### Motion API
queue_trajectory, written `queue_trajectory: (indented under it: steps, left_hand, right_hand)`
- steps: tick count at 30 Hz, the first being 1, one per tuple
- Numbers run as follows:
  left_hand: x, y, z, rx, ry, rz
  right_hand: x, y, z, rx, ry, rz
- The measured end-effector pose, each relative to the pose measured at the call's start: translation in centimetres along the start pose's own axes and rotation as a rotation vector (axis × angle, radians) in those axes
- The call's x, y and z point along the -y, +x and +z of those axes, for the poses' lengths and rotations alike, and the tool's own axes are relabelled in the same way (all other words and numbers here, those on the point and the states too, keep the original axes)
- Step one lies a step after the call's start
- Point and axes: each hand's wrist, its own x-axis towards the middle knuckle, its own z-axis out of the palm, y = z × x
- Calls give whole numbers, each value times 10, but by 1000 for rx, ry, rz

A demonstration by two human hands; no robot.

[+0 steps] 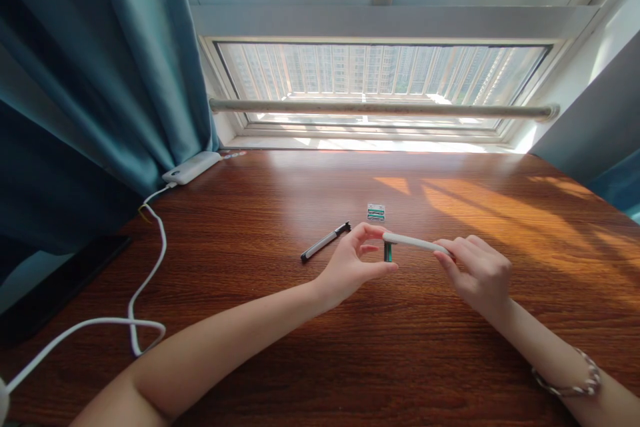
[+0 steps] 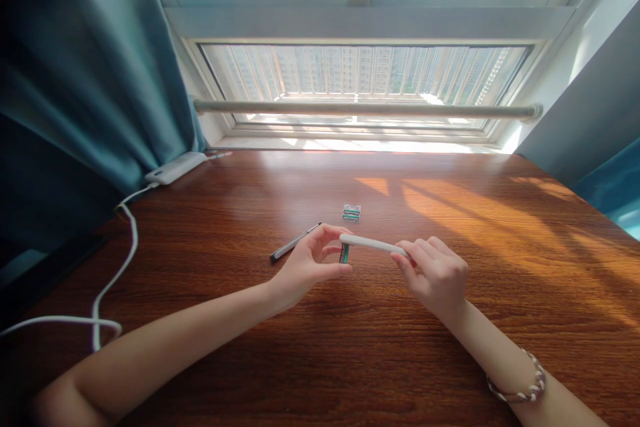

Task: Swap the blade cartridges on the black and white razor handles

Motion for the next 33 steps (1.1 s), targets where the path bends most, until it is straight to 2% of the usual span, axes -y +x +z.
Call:
queue_trajectory:
  steps: [2,7,12,17,23,29,33]
  left_hand:
    - [0,0,0,-11,5,-12]
    - [0,0,-1,-1,11,-8]
    - [1,0,-1,-23,12,-22]
    - [0,0,-1,-9,8,-14]
    - [0,0,0,-22,-22,-50]
    - [-4,1,0,-33,-45,-86]
    - [-4,0,0,-32,-51,-73]
  right_hand:
    - [0,0,-1,-20,-23,39]
    - [1,0,-2,-4,2,-39]
    - [1,0,-1,-47,-42,37]
    - [0,-1,0,-6,13,-57]
    - [0,0,1,-24,-50,32]
    - [-1,-3,2,-3,30,-68]
    - [0,-2,1,-13,-35,13]
